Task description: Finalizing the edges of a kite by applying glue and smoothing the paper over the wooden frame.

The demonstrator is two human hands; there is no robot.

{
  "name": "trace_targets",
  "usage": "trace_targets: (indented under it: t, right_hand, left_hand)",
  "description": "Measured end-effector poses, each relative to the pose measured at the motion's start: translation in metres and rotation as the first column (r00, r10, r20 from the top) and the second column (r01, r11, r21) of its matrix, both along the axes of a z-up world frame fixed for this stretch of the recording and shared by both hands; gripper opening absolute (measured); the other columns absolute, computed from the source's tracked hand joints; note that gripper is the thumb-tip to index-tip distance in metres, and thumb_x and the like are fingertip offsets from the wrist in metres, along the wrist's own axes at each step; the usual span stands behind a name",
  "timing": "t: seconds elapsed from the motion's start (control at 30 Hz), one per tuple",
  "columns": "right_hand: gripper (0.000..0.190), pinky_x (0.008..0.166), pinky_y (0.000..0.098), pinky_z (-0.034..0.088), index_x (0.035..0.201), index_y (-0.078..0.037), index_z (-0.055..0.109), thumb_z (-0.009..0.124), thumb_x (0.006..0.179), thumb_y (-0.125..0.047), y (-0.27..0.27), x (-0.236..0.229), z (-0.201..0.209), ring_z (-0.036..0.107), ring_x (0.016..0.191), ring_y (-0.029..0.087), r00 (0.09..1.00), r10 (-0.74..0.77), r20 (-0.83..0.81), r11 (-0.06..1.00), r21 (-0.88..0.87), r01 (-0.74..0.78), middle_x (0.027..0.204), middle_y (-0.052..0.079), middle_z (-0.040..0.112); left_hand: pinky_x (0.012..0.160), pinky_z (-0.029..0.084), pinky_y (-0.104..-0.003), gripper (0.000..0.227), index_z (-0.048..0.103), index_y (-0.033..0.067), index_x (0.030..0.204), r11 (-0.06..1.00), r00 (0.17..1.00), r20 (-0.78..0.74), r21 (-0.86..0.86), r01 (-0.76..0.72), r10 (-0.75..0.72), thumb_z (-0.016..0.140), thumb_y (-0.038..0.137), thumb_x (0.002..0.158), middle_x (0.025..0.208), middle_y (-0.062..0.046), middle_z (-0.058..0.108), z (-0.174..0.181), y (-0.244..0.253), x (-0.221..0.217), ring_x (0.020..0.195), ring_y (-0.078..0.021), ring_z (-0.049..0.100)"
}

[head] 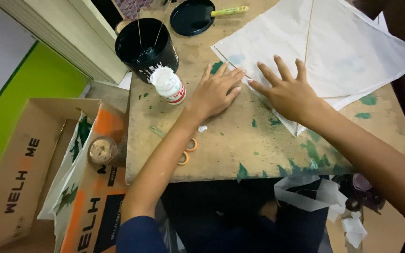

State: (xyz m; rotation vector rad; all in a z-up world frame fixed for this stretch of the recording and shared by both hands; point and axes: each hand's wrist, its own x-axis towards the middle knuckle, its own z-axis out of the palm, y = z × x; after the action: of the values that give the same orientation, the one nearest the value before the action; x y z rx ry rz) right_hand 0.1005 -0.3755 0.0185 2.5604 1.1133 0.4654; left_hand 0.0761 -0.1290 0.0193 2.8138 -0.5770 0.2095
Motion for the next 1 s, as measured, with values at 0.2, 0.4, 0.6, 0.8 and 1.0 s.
trace_targets:
  t: [0.2, 0.4, 0.6, 0.8, 1.0]
  right_hand:
    - [0.055, 0.114, 0.0682, 0.024, 0.141, -0.043, 0.061, 0.07, 0.088, -0.036, -0.013, -0.02, 0.0, 0.037, 0.156, 0.037, 0.994, 0.041, 0.098, 0.998, 0.04, -0.046, 0.169, 0.002, 0.046]
    - [0.054, 0.116, 0.0644, 0.027, 0.135, -0.049, 0.064, 0.076, 0.084, -0.036, -0.047, -0.062, 0.019, 0.044, 0.155, 0.032, 0.98, 0.016, 0.2, 1.0, -0.025, -0.011, 0.167, -0.004, 0.051]
    - [0.072, 0.114, 0.0739, 0.027, 0.158, -0.04, 0.024, 0.037, 0.089, -0.057, -0.071, -0.076, 0.013, 0.022, 0.157, 0.04, 0.999, 0.004, 0.036, 0.99, -0.141, 0.001, 0.175, 0.008, 0.016]
    - [0.071, 0.111, 0.0737, 0.029, 0.159, -0.038, 0.02, 0.033, 0.091, -0.054, -0.086, -0.091, 0.008, 0.017, 0.158, 0.043, 1.0, -0.016, 0.025, 0.984, -0.175, 0.02, 0.175, 0.01, 0.011]
    - [0.101, 0.109, 0.0726, 0.024, 0.165, -0.028, 0.016, 0.046, 0.075, 0.008, -0.094, -0.096, 0.03, 0.017, 0.154, 0.044, 0.996, 0.015, -0.082, 1.0, 0.028, -0.013, 0.174, 0.014, 0.011]
  left_hand:
    - [0.123, 0.015, -0.07, 0.048, 0.051, 0.0296, 0.152, 0.999, 0.999, 0.027, 0.038, -0.026, 0.025, 0.042, 0.041, 0.107, 0.156, 0.003, 0.053, -0.006, -0.002, 0.002, 0.152, -0.0328, 0.035]
    - [0.122, 0.014, -0.071, 0.048, 0.052, 0.0279, 0.152, 0.998, 0.999, 0.03, 0.05, -0.036, 0.035, 0.044, 0.04, 0.105, 0.154, 0.0, 0.056, -0.003, -0.005, -0.001, 0.149, -0.0368, 0.038]
    - [0.119, 0.016, -0.068, 0.051, 0.047, 0.0194, 0.152, 0.981, 0.997, 0.077, 0.191, -0.019, 0.005, 0.036, 0.041, 0.107, 0.157, -0.001, 0.049, -0.008, -0.012, 0.005, 0.147, -0.0385, 0.035]
    - [0.118, 0.014, -0.069, 0.057, 0.042, 0.0209, 0.155, 0.954, 0.995, 0.005, 0.283, -0.098, 0.101, 0.028, 0.045, 0.105, 0.157, -0.002, 0.047, -0.001, -0.029, 0.007, 0.146, -0.0359, 0.034]
    - [0.119, 0.011, -0.068, 0.065, 0.035, 0.02, 0.157, 0.958, 0.985, -0.035, 0.241, -0.158, 0.171, 0.026, 0.057, 0.104, 0.156, -0.004, 0.048, 0.01, -0.041, 0.001, 0.148, -0.0379, 0.033]
